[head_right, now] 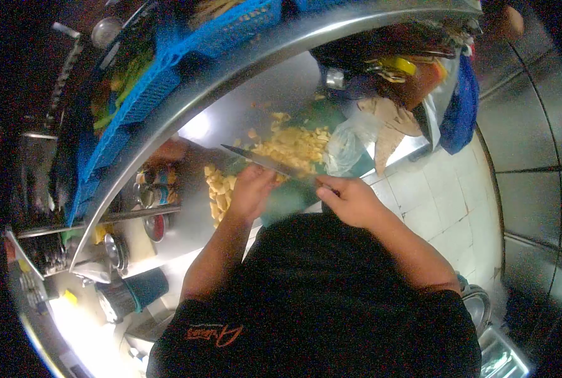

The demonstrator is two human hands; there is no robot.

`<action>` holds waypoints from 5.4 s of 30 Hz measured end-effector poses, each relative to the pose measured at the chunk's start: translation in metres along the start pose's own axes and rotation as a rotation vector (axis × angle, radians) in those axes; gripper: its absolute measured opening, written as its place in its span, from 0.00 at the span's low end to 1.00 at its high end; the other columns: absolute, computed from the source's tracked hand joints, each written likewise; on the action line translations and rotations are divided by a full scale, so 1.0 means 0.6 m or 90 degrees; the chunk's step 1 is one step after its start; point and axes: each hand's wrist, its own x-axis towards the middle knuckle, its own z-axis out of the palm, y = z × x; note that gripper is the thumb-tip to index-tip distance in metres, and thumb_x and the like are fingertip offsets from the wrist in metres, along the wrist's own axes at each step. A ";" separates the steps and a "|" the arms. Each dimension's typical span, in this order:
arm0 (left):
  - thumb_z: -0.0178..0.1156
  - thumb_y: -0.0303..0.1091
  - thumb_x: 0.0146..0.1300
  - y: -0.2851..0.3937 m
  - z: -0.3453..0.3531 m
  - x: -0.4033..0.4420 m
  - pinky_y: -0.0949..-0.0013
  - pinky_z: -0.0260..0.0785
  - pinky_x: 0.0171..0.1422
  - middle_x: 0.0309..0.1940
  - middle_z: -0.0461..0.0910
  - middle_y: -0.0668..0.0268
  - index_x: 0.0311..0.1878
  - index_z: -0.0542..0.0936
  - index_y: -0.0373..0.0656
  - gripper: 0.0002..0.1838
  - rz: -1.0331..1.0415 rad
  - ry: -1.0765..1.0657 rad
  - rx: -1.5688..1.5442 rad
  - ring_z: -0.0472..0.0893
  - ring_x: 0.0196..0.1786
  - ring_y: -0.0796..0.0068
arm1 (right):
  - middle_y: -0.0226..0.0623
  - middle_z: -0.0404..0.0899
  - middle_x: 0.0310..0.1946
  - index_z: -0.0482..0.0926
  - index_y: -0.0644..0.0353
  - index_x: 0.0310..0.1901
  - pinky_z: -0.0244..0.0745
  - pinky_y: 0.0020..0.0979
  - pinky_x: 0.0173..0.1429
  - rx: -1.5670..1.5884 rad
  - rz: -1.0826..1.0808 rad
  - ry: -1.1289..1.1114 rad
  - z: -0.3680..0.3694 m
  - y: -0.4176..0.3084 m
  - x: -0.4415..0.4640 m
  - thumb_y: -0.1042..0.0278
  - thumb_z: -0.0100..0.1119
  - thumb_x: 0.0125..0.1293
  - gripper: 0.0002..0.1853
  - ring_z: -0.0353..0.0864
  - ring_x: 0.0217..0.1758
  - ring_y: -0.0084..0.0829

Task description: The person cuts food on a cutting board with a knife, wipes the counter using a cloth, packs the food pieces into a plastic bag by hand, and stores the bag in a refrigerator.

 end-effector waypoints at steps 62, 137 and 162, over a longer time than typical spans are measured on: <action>0.59 0.32 0.71 -0.003 -0.026 -0.063 0.69 0.73 0.48 0.39 0.83 0.63 0.53 0.80 0.35 0.13 0.018 0.162 0.177 0.81 0.42 0.73 | 0.54 0.85 0.39 0.84 0.53 0.54 0.80 0.47 0.49 -0.204 -0.110 -0.067 0.024 -0.035 0.043 0.47 0.57 0.69 0.22 0.85 0.41 0.56; 0.65 0.34 0.65 0.016 -0.044 -0.091 0.70 0.73 0.40 0.34 0.84 0.63 0.48 0.81 0.34 0.14 0.021 0.112 0.403 0.81 0.34 0.77 | 0.52 0.85 0.37 0.86 0.52 0.53 0.80 0.47 0.50 -0.216 -0.064 -0.074 0.017 -0.008 0.068 0.47 0.56 0.70 0.21 0.85 0.42 0.54; 0.62 0.28 0.69 0.021 -0.017 -0.070 0.71 0.77 0.46 0.42 0.81 0.63 0.64 0.72 0.32 0.22 0.042 0.209 0.183 0.82 0.42 0.75 | 0.50 0.87 0.42 0.81 0.61 0.59 0.78 0.36 0.52 -0.062 -0.029 -0.101 0.016 0.002 0.045 0.53 0.58 0.72 0.22 0.87 0.44 0.38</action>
